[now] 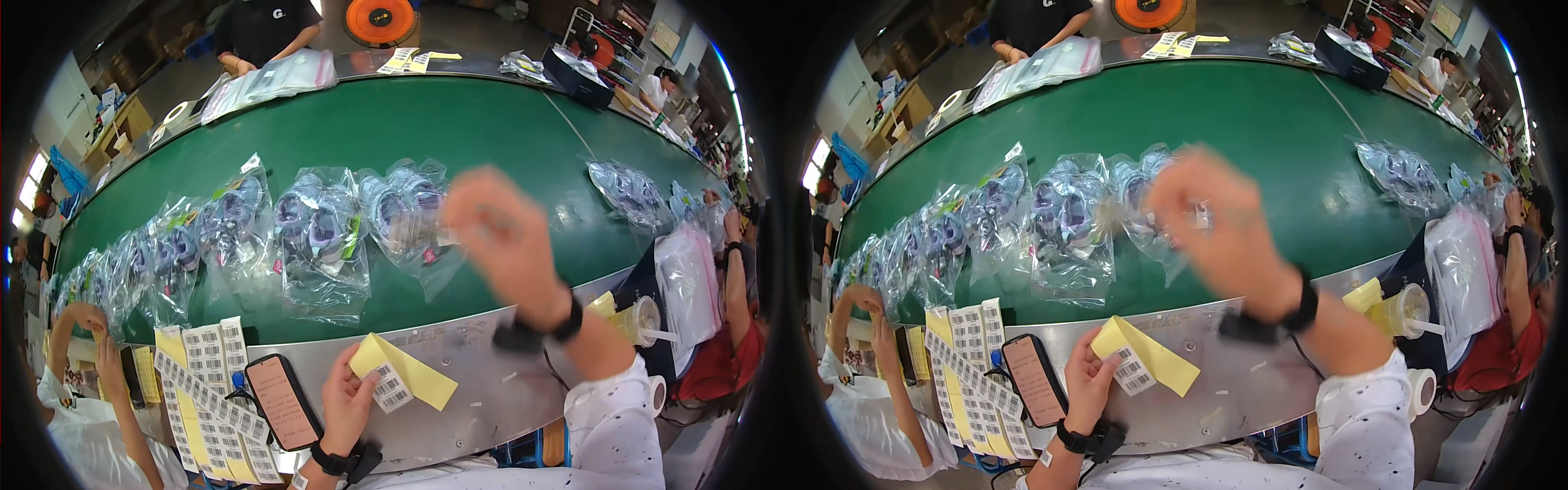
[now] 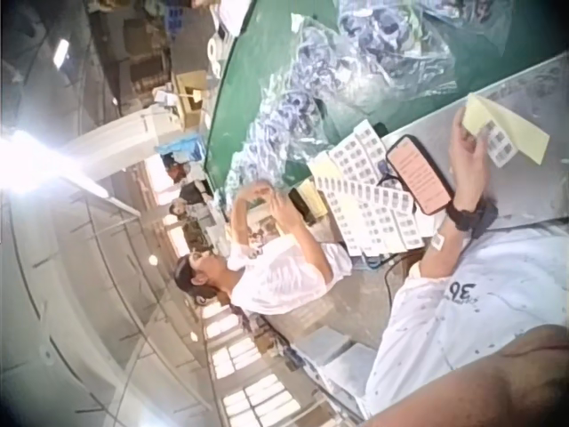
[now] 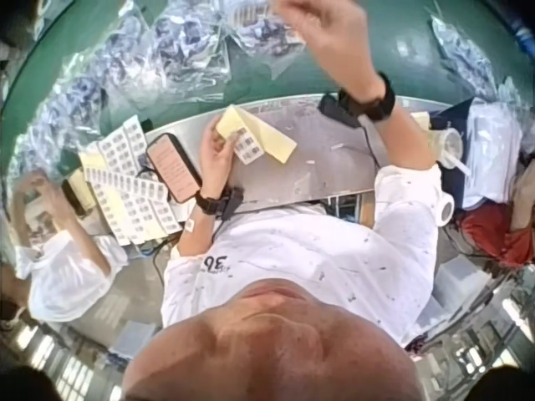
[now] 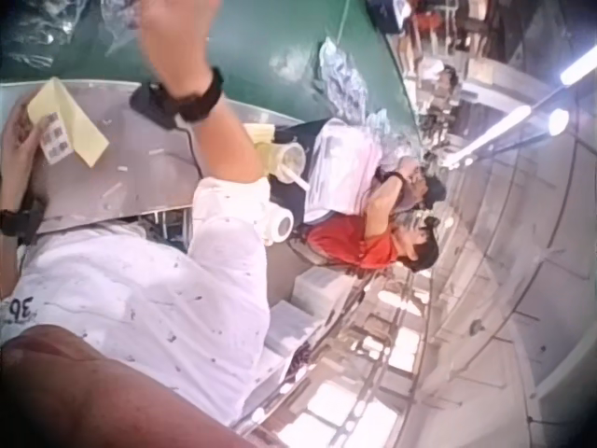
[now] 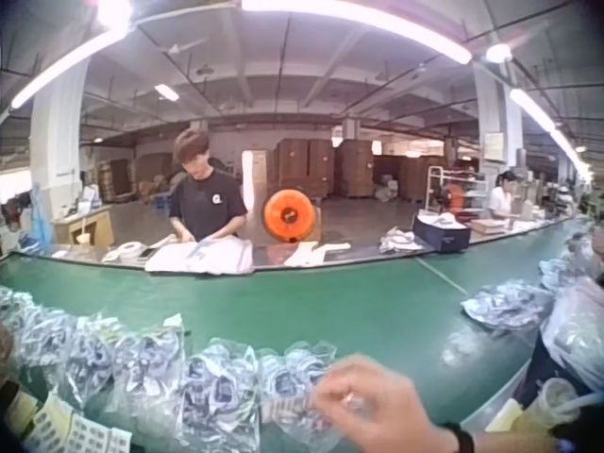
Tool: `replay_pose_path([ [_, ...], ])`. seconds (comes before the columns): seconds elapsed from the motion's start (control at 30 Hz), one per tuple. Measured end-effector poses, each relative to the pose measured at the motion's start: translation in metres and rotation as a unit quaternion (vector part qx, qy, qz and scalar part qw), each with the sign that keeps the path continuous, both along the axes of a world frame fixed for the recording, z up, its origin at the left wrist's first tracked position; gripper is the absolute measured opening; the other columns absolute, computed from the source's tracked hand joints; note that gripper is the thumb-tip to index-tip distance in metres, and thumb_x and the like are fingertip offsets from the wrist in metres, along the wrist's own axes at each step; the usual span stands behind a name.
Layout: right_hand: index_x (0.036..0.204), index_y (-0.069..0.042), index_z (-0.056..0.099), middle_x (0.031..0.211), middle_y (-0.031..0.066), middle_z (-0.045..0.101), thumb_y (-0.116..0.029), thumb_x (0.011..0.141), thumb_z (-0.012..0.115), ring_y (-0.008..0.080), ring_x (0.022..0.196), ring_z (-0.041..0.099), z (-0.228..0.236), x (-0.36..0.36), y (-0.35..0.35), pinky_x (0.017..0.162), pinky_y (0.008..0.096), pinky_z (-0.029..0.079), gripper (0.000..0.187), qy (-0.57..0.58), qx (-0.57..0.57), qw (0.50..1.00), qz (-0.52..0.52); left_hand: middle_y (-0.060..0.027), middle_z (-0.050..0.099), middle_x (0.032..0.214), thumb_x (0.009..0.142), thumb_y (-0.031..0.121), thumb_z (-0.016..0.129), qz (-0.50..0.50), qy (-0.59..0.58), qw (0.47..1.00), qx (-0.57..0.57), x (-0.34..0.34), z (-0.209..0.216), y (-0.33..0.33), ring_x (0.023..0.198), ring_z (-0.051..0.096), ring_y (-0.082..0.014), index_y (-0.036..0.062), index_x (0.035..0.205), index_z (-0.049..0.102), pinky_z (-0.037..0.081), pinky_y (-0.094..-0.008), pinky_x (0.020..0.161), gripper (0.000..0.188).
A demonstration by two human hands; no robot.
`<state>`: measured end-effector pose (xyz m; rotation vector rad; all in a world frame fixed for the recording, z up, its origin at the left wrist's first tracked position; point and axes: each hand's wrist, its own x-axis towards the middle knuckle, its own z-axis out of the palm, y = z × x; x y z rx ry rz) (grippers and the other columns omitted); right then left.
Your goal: The person applies barcode labels to plastic-wrapped packages of footwear on a green conveyor belt. They peel labels from a sheet, place them on the packages, and use a handheld scanner to scan the barcodes. The person also moves the labeled packages along the belt.
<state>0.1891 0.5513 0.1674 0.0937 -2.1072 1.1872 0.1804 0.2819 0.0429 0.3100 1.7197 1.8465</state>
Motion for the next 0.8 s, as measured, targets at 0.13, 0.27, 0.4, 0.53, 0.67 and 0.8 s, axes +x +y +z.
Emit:
replay_pose_path([
  [0.13,0.115,-0.003,0.059,0.099,0.0099,0.065,-0.010,0.080,0.068,0.0142,0.076,0.061,-0.026,-0.081,0.146,0.067,0.0264,0.050,0.037,-0.089,-0.085,0.980,-0.158,-0.0173,0.061,0.116,0.089,-0.006,0.056,0.029,0.015,0.999,0.021,0.003,-0.005,0.014,0.101,0.064,-0.0174,-0.0073,0.132,0.040,0.052,-0.0263,0.084,0.046],
  [0.27,0.130,-0.006,0.049,0.105,0.0128,0.065,-0.022,0.075,0.075,0.0204,0.080,0.065,-0.104,-0.130,0.202,0.070,0.0330,0.055,0.064,-0.361,-0.041,0.902,-0.231,-0.0170,0.062,0.114,0.090,-0.005,0.056,0.036,0.027,0.999,0.007,0.004,-0.003,0.014,0.100,0.064,-0.0170,-0.0079,0.131,0.042,0.052,-0.0256,0.083,0.044],
  [0.4,0.136,-0.008,0.042,0.097,0.0103,0.064,-0.012,0.071,0.077,0.0213,0.079,0.065,-0.159,-0.164,0.195,0.063,0.0366,0.056,0.073,-0.360,-0.267,0.869,-0.210,-0.0168,0.063,0.112,0.090,-0.003,0.056,0.028,0.023,0.999,-0.010,0.005,-0.006,0.011,0.099,0.064,-0.0168,-0.0071,0.130,0.044,0.052,-0.0254,0.081,0.042],
  [0.53,0.135,-0.009,0.041,0.091,0.0100,0.061,0.007,0.072,0.069,0.0196,0.076,0.064,-0.167,-0.156,0.187,0.063,0.0358,0.053,0.071,-0.289,-0.374,0.865,-0.169,-0.0162,0.064,0.112,0.090,-0.003,0.057,0.029,0.014,0.999,-0.019,0.006,-0.008,0.008,0.099,0.064,-0.0165,-0.0064,0.130,0.045,0.051,-0.0256,0.082,0.042],
  [0.67,0.137,-0.011,0.038,0.092,0.0097,0.060,0.008,0.073,0.069,0.0193,0.076,0.063,-0.168,-0.098,0.200,0.063,0.0343,0.054,0.074,-0.268,-0.429,0.841,-0.192,-0.0154,0.064,0.111,0.091,-0.003,0.057,0.029,0.002,1.000,-0.009,0.008,-0.011,0.012,0.099,0.064,-0.0160,-0.0061,0.130,0.046,0.051,-0.0255,0.082,0.041],
  [0.8,0.131,-0.011,0.047,0.095,0.0072,0.059,0.001,0.079,0.069,0.0159,0.080,0.059,-0.160,-0.077,0.203,0.067,0.0317,0.055,0.059,-0.245,-0.437,0.847,-0.180,-0.0146,0.064,0.112,0.090,-0.003,0.056,0.032,-0.002,0.999,-0.013,0.009,-0.010,0.010,0.098,0.064,-0.0153,-0.0053,0.130,0.046,0.050,-0.0251,0.084,0.041],
])
